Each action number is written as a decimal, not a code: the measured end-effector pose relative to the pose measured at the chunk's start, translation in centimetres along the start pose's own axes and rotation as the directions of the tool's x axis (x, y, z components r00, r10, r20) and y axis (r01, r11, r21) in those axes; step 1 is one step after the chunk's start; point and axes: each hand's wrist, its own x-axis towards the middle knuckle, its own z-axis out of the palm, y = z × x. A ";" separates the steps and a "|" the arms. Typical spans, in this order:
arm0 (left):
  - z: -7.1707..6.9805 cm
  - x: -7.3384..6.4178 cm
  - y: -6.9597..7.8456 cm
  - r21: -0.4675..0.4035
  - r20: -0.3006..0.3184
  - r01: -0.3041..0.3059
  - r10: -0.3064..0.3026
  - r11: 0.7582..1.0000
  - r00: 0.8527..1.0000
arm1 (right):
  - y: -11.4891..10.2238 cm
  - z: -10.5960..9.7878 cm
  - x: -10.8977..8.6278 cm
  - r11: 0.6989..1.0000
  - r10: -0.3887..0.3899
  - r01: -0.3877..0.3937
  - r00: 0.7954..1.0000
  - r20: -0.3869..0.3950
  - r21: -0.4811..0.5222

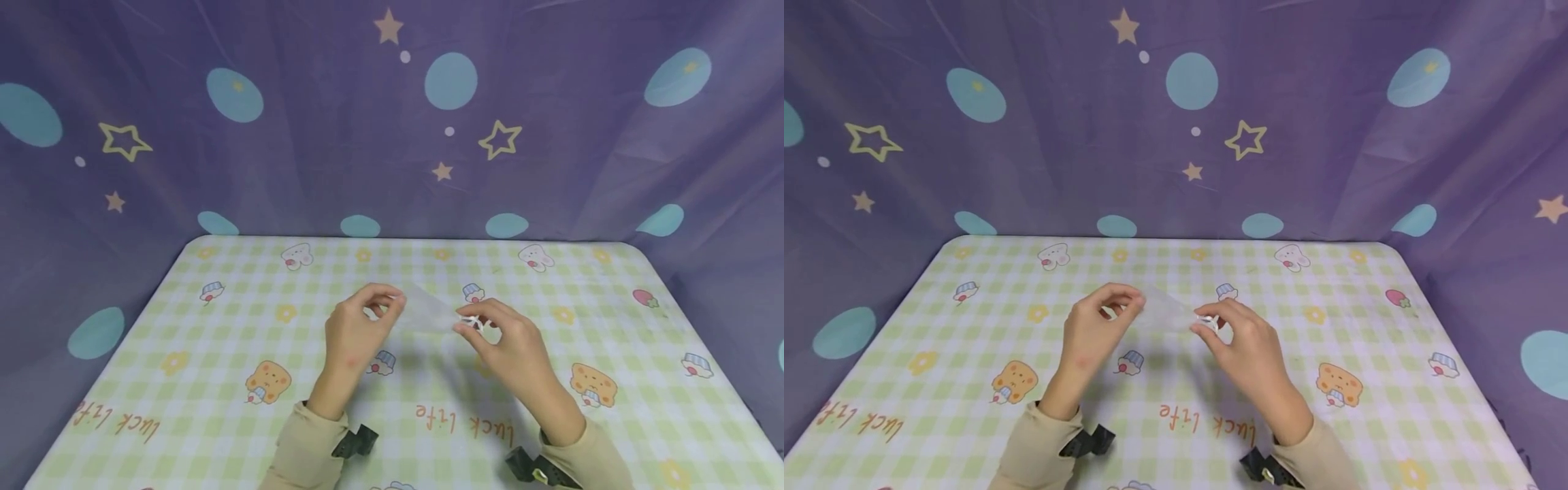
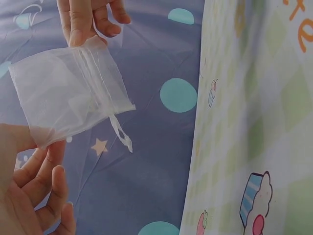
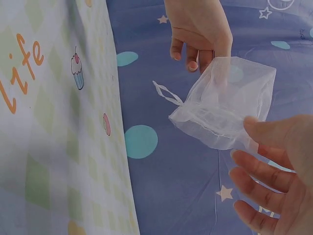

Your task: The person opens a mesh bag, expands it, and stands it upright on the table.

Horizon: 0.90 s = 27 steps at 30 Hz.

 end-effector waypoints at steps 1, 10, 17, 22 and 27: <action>0.0 0.0 0.1 -0.001 0.005 0.002 -0.002 1.000 1.000 | 0.0 0.0 0.0 1.000 0.002 -0.002 1.000 -0.007 0.000; 0.1 0.0 0.2 0.016 0.048 0.021 -0.022 1.000 0.999 | 0.2 -0.1 0.1 1.000 -0.019 0.019 0.999 -0.051 0.004; 0.1 0.1 0.0 0.034 0.041 -0.031 0.030 0.999 0.999 | 0.2 -0.1 0.1 1.000 -0.003 0.003 1.000 -0.028 -0.001; -0.1 0.1 -0.3 0.096 -0.057 -0.103 0.109 0.990 0.992 | 0.1 -0.5 0.1 0.999 0.045 -0.045 0.999 -0.007 0.017; -0.5 0.4 -0.6 0.092 -0.142 -0.200 0.212 0.975 0.967 | 0.1 -0.7 0.1 0.996 0.078 -0.078 0.997 -0.002 0.039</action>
